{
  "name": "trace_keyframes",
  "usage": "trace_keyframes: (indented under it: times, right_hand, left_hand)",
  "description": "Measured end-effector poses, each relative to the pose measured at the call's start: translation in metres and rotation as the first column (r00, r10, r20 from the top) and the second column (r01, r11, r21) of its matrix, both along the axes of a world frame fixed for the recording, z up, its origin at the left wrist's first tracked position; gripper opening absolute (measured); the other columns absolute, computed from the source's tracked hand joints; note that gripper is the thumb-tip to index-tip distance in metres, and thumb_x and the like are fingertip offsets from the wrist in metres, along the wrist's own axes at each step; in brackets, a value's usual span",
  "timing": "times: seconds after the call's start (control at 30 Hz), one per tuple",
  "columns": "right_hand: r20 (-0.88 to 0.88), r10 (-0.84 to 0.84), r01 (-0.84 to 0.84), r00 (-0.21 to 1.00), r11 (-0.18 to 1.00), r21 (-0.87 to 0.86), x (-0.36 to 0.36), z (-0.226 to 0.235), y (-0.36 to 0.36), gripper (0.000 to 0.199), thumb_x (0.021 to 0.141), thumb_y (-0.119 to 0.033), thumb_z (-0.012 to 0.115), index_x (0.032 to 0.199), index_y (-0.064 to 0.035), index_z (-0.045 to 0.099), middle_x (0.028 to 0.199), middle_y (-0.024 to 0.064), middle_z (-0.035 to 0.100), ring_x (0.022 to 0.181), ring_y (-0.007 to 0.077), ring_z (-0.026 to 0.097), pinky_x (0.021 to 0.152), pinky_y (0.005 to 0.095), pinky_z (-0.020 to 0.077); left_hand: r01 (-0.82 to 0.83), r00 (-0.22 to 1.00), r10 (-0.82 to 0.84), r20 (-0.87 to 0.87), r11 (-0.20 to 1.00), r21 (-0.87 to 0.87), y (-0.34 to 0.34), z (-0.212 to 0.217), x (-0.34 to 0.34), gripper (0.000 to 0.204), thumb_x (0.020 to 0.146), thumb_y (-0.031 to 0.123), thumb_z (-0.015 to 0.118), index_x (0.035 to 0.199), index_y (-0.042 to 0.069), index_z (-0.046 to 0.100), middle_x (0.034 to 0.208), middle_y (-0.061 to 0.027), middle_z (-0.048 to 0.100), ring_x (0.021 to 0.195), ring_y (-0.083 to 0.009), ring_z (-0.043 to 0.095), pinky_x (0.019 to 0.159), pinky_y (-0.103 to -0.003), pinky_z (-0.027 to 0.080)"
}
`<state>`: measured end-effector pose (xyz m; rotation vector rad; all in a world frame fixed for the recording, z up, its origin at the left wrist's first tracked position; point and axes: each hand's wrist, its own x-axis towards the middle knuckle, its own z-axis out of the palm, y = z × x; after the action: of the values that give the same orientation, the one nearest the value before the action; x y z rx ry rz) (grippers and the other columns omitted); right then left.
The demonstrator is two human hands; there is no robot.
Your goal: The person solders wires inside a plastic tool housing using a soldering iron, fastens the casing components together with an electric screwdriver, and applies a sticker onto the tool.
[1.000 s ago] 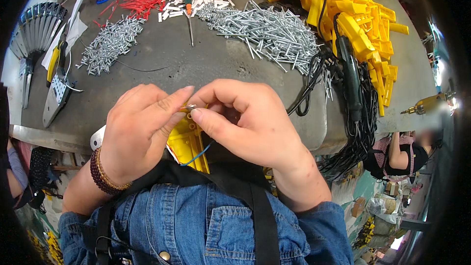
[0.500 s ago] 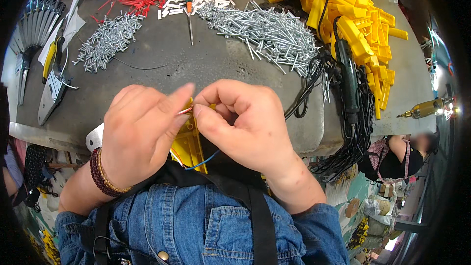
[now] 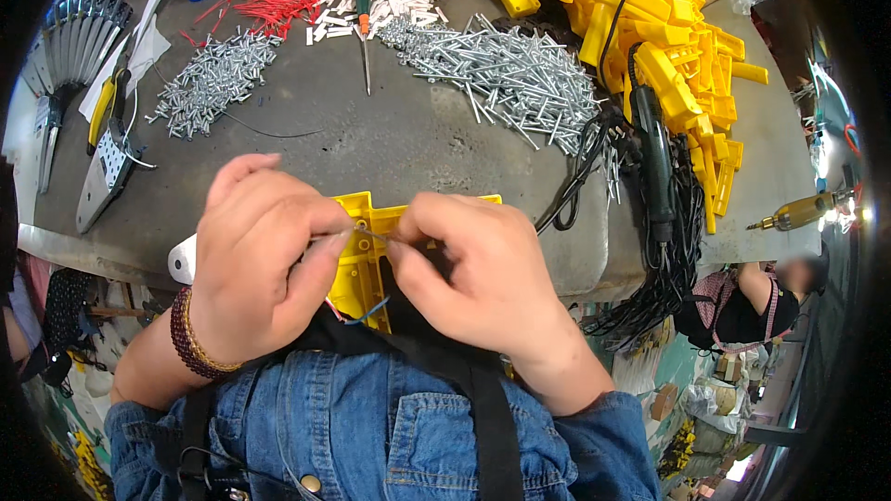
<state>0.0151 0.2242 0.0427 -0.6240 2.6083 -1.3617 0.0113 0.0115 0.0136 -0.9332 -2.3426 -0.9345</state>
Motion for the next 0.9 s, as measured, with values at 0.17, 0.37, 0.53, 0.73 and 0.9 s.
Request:
trace_keyframes:
  times: [0.17, 0.37, 0.53, 0.73, 0.9]
  right_hand:
    - [-0.154, -0.01, 0.017, 0.988, 0.999, 0.047, -0.001, 0.006, -0.006, 0.008, 0.075, -0.007, 0.067, 0.082, -0.0052, 0.064, 0.071, 0.0104, 0.061, 0.061, 0.0275, 0.06, 0.056, 0.0351, 0.0473]
    - [-0.212, -0.102, 0.133, 0.972, 0.982, 0.135, -0.001, 0.016, -0.014, 0.008, 0.072, -0.007, 0.07, 0.078, -0.0064, 0.065, 0.072, 0.0092, 0.062, 0.065, 0.0279, 0.062, 0.057, 0.0359, 0.0488]
    - [-0.196, 0.207, -0.192, 0.959, 0.977, 0.089, -0.004, 0.004, 0.002, 0.01, 0.073, -0.004, 0.07, 0.082, -0.0066, 0.067, 0.072, 0.0086, 0.062, 0.063, 0.0233, 0.062, 0.054, 0.0332, 0.0469]
    - [0.018, 0.007, -0.009, 1.0, 0.994, 0.111, -0.003, 0.003, -0.004, 0.012, 0.077, -0.009, 0.073, 0.088, -0.0089, 0.068, 0.068, 0.0063, 0.063, 0.057, 0.0213, 0.062, 0.052, 0.031, 0.0469]
    - [-0.232, 0.148, -0.124, 0.962, 0.986, 0.114, -0.009, -0.001, -0.001, 0.012, 0.079, -0.011, 0.072, 0.09, -0.0102, 0.067, 0.068, 0.0062, 0.064, 0.057, 0.0233, 0.063, 0.051, 0.0318, 0.0478]
  left_hand:
    - [0.068, 0.992, -0.067, 0.107, 0.998, -0.006, -0.002, 0.003, 0.001, 0.017, 0.073, 0.008, 0.068, 0.089, 0.007, 0.062, 0.082, -0.0054, 0.062, 0.078, -0.0243, 0.06, 0.093, -0.047, 0.041]
    - [0.109, 0.982, -0.106, 0.157, 0.994, -0.009, -0.001, 0.005, 0.002, 0.014, 0.074, 0.008, 0.068, 0.087, 0.008, 0.062, 0.082, -0.0047, 0.062, 0.08, -0.0238, 0.06, 0.093, -0.047, 0.041]
    - [0.074, 0.974, -0.1, 0.204, 0.988, 0.133, 0.001, -0.002, 0.003, 0.013, 0.075, 0.005, 0.068, 0.086, 0.007, 0.063, 0.08, -0.0049, 0.063, 0.076, -0.0244, 0.06, 0.082, -0.039, 0.043]
    - [0.055, 0.96, -0.104, 0.26, 0.98, 0.189, -0.002, -0.001, 0.004, 0.01, 0.076, 0.007, 0.071, 0.084, 0.008, 0.065, 0.079, -0.0047, 0.063, 0.074, -0.0235, 0.059, 0.078, -0.035, 0.042]
    - [0.041, 0.967, -0.091, 0.239, 0.978, 0.204, -0.002, -0.004, 0.001, 0.011, 0.075, 0.009, 0.072, 0.084, 0.009, 0.065, 0.077, -0.0033, 0.063, 0.073, -0.0217, 0.058, 0.077, -0.033, 0.039]
